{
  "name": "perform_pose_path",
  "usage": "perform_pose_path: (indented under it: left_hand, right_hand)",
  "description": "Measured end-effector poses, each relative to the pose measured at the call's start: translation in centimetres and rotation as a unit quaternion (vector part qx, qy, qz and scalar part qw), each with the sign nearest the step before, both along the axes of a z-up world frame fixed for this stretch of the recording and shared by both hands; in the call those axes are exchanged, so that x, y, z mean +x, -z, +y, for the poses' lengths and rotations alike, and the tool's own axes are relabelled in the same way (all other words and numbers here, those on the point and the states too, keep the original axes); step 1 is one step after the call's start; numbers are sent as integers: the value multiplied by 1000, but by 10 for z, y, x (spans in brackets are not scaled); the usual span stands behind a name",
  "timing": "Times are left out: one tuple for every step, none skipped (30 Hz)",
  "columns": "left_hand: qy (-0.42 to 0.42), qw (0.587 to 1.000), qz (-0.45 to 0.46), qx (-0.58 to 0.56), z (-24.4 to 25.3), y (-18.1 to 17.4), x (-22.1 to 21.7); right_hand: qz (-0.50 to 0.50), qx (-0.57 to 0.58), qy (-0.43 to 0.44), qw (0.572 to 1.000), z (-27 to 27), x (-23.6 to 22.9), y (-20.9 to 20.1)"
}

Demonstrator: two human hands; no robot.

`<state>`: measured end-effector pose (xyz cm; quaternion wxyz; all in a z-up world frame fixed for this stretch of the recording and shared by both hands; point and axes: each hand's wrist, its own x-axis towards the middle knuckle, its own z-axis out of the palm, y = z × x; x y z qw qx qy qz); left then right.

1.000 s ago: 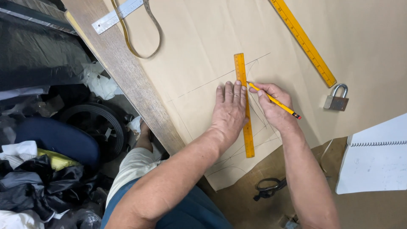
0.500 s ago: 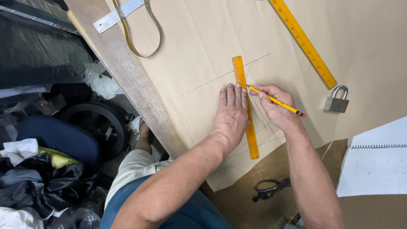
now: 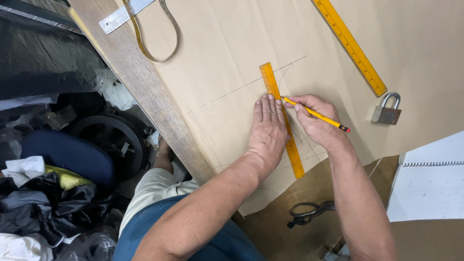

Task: The person measures and marks a large piece of beige fabric on a wooden table using a pencil, a yellow ruler, a flexible measuring tape, and a set square. They draw straight lines and curved patterns on the fabric to create a template.

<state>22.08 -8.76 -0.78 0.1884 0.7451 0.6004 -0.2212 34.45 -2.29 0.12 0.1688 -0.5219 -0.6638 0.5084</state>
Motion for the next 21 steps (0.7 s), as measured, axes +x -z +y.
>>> perform_pose_path:
  left_hand:
    - [0, 1000, 0, 0, -1, 4, 4]
    - [-9, 1000, -2, 7, -2, 8, 7]
    - [-18, 1000, -4, 12, -5, 12, 12]
    - [-18, 1000, -5, 11, -4, 12, 13]
    - [-22, 1000, -5, 16, -5, 11, 13]
    - [-27, 999, -5, 21, -5, 10, 14]
    - [-26, 999, -4, 21, -5, 11, 14]
    - [-24, 999, -7, 23, -6, 12, 14]
    - [-23, 999, -10, 26, -6, 13, 15]
    - [-23, 999, -10, 27, -5, 14, 17]
    - [-27, 999, -9, 43, -6, 16, 19]
    - [-32, 998, -9, 59, -7, 17, 22]
    - [-32, 998, -9, 58, -8, 21, 26]
    - [-41, 997, -10, 70, -9, 26, 29]
    - [-50, 995, -10, 82, -9, 30, 33]
    - [-50, 995, -11, 82, -10, 30, 34]
    - [-56, 994, -10, 96, -9, 30, 34]
    - [-62, 992, -10, 110, -9, 29, 35]
    - [-59, 992, -12, 112, -10, 28, 34]
    - [-55, 991, -13, 121, -10, 26, 33]
    - [-46, 990, -14, 132, -9, 24, 31]
  right_hand:
    - [0, 0, 0, 1000, 1, -1, -1]
    - [1, -5, 0, 1000, 2, -2, -2]
    - [1, -13, 0, 1000, 2, -1, -3]
    - [0, -14, 0, 1000, 2, -2, -8]
    - [-1, -25, 2, 1000, 2, -3, -13]
    - [-2, -35, 4, 999, 1, -4, -18]
    - [-2, -35, 4, 999, 0, -2, -16]
    - [-12, -32, 1, 999, -1, 0, -15]
    - [-22, -28, -2, 999, -1, 3, -14]
    - [-22, -28, -2, 999, 0, 4, -10]
    - [-31, -14, -11, 999, 0, 6, -7]
    - [-39, 0, -19, 999, 0, 7, -3]
    - [-39, 0, -20, 999, 0, 8, -2]
    - [-39, 8, -24, 999, 0, 8, -1]
    - [-39, 15, -27, 999, 0, 9, 0]
    - [-39, 15, -27, 999, 1, 7, -3]
    - [-45, 17, -31, 998, 2, 6, -8]
    - [-50, 18, -36, 998, 3, 4, -12]
    - [-52, 20, -33, 998, 5, 7, -29]
    - [-96, 35, -65, 993, 7, 10, -46]
    - [-140, 50, -92, 985, 9, 12, -63]
